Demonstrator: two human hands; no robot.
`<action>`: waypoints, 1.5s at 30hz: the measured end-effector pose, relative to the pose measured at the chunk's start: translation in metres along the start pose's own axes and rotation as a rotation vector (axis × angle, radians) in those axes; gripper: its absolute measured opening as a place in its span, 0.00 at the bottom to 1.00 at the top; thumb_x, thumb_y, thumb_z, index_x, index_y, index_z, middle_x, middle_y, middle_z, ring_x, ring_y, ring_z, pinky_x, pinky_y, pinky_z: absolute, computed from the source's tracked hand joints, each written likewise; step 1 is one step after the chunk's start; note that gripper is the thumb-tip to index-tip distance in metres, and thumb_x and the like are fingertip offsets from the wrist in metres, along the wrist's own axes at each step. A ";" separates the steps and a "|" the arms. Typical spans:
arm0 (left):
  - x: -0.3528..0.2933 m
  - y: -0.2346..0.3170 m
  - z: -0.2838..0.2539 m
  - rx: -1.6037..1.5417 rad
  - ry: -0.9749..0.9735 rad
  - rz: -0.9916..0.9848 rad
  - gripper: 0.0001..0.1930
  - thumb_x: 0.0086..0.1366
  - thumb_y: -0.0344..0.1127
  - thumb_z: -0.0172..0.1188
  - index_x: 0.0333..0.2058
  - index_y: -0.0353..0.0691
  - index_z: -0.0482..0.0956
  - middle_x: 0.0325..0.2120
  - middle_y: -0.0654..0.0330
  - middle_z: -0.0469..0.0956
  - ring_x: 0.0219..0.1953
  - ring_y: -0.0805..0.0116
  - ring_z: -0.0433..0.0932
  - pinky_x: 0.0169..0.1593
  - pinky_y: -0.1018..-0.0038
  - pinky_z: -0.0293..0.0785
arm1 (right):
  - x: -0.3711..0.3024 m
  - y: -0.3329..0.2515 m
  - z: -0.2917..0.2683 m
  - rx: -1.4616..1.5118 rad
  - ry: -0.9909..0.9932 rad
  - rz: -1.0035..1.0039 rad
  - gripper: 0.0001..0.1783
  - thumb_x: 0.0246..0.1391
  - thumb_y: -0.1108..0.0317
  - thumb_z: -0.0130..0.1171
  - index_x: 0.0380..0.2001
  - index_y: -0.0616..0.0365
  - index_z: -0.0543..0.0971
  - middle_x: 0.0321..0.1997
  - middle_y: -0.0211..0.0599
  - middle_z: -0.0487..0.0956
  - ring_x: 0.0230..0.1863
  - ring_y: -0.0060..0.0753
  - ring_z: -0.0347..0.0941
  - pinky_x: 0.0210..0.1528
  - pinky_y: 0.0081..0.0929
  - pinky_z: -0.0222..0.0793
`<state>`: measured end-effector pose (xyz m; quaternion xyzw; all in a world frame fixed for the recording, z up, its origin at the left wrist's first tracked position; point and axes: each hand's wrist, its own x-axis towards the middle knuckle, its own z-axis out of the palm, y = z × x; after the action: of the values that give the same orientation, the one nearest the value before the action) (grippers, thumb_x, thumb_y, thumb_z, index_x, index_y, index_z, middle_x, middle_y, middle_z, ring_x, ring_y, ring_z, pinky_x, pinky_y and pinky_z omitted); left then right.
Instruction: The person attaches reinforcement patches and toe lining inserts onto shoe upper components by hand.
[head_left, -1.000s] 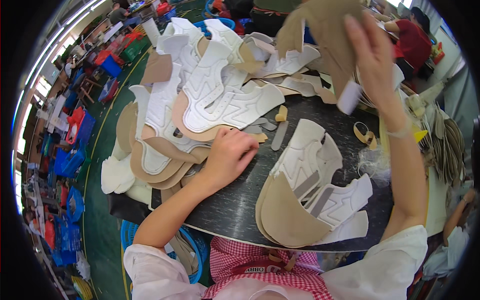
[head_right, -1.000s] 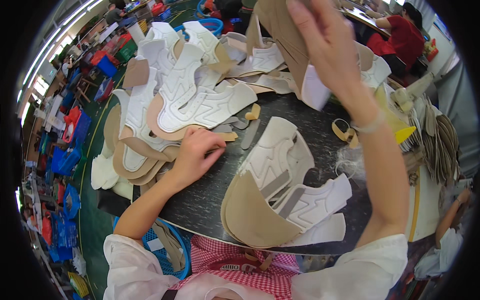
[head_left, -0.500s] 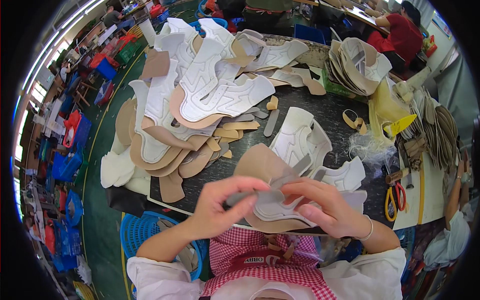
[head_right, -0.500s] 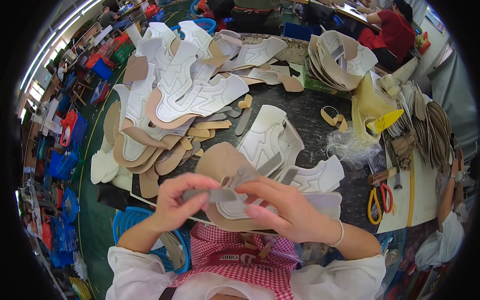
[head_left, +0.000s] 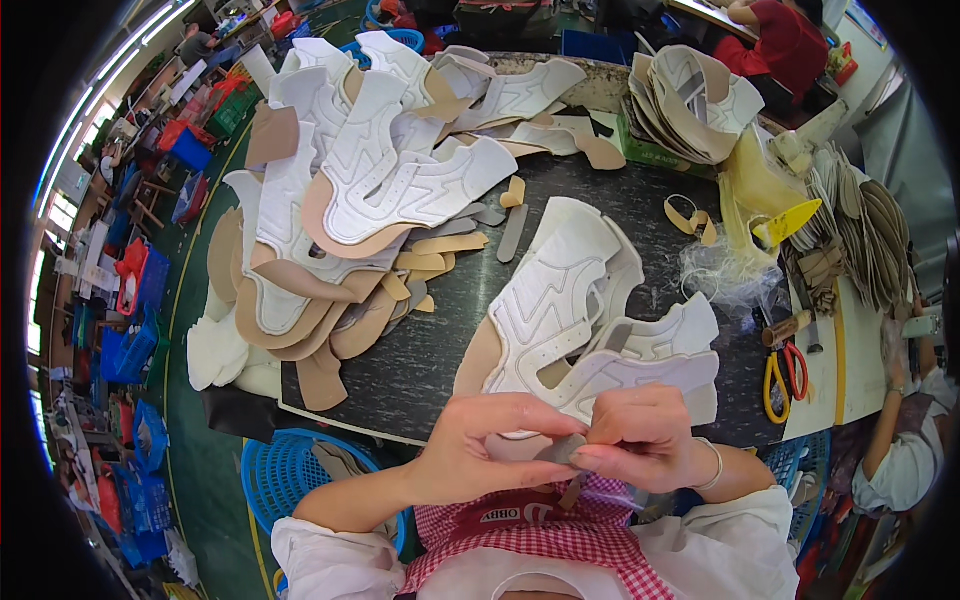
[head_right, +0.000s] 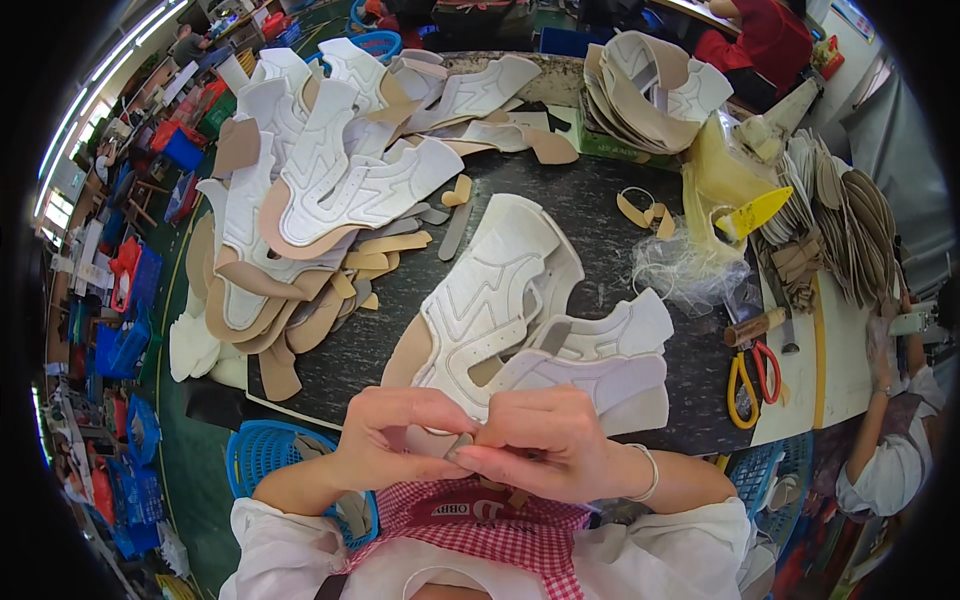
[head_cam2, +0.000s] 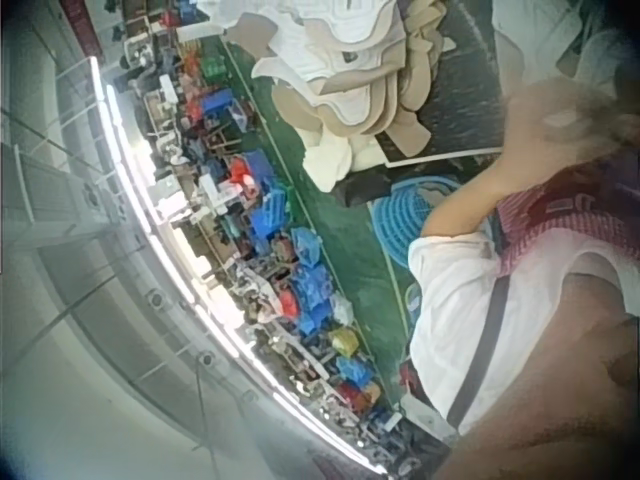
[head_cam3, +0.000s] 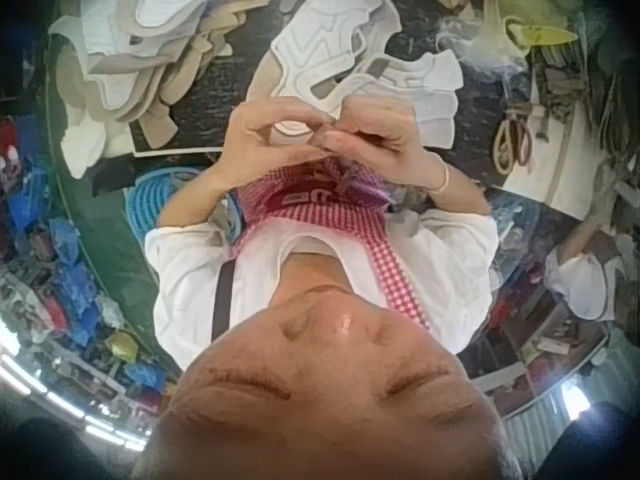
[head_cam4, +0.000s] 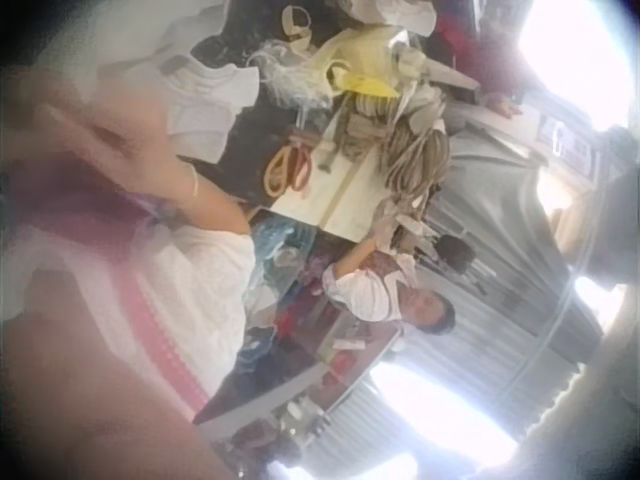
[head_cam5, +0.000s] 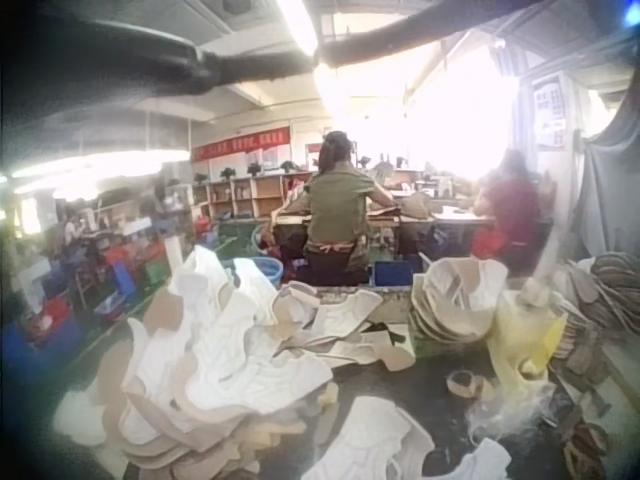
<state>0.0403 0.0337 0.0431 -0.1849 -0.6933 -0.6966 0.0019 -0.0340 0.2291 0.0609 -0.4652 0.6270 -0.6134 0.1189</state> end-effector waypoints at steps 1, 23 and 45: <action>-0.001 0.001 0.004 -0.003 0.001 -0.007 0.17 0.50 0.25 0.70 0.40 0.34 0.80 0.34 0.55 0.81 0.34 0.65 0.81 0.40 0.72 0.76 | -0.003 0.002 0.000 0.023 -0.012 -0.022 0.05 0.49 0.75 0.64 0.23 0.61 0.78 0.17 0.33 0.71 0.15 0.26 0.67 0.16 0.24 0.56; 0.031 0.003 0.009 0.302 -0.095 -0.319 0.29 0.57 0.26 0.65 0.57 0.36 0.66 0.31 0.59 0.80 0.30 0.74 0.80 0.35 0.79 0.79 | -0.022 0.017 -0.038 -0.380 -0.081 0.149 0.06 0.51 0.72 0.61 0.31 0.60 0.75 0.25 0.36 0.74 0.22 0.34 0.72 0.23 0.28 0.65; 0.026 -0.039 0.018 0.581 -0.031 -0.165 0.10 0.58 0.25 0.58 0.39 0.34 0.73 0.29 0.51 0.76 0.27 0.57 0.79 0.31 0.67 0.74 | -0.011 0.046 -0.063 -0.933 -0.069 0.095 0.13 0.44 0.69 0.67 0.27 0.56 0.71 0.25 0.35 0.70 0.20 0.40 0.70 0.22 0.32 0.66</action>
<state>0.0109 0.0591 0.0118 -0.1302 -0.8761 -0.4641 -0.0127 -0.0936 0.2706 0.0293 -0.4600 0.8521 -0.2439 -0.0544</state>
